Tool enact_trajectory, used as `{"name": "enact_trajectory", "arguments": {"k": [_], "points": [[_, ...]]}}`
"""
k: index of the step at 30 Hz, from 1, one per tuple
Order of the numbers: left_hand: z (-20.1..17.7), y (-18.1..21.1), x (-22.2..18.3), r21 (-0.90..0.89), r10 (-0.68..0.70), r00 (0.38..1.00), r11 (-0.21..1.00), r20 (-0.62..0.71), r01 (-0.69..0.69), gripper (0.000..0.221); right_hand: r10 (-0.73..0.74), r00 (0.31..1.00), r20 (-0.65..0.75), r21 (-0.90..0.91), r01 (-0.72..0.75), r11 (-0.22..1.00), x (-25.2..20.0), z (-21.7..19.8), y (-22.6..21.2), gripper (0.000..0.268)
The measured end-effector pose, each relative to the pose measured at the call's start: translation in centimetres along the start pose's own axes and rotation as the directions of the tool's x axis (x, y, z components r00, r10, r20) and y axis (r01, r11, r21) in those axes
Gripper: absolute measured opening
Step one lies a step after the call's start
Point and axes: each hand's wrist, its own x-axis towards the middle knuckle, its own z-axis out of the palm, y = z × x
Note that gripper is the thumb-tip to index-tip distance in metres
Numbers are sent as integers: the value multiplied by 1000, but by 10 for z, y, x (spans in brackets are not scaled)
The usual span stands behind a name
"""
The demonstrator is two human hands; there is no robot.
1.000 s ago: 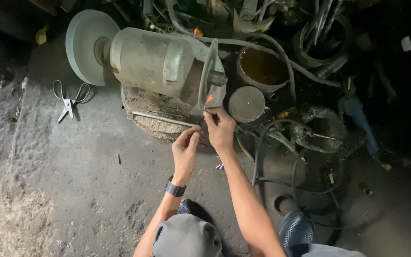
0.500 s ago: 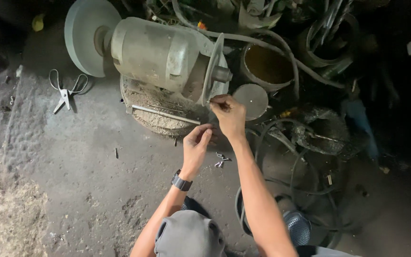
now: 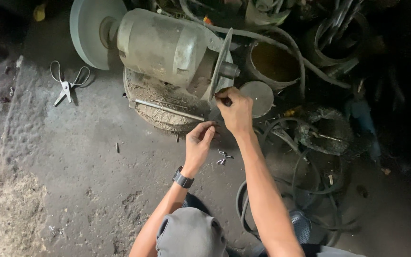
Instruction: Use a bench grinder to clean or sharpen small metal pins in a workshop.
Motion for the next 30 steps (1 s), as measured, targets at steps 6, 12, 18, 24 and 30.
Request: {"name": "enact_trajectory", "arguments": {"k": [6,12,18,24,30], "points": [[-4,4,0,82,24,1000,996,-5,-23,26,307,950,50,307,-307,901,-3,6,23,11],[-50,-104,-6,371,32,999,927,35,-43,16,597,649,472,301,-755,583,-61,12,59,10],[-55,-140,-38,818,87,958,504,272,-278,15,691,593,414,-25,-751,660,-139,74,115,13],[-45,-171,-10,811,67,817,96,573,-577,16,701,671,242,-2,-722,692,-123,45,108,16],[-35,-152,2,735,-34,734,18,678,-678,17,705,685,183,170,-729,664,-146,38,138,17]]}}
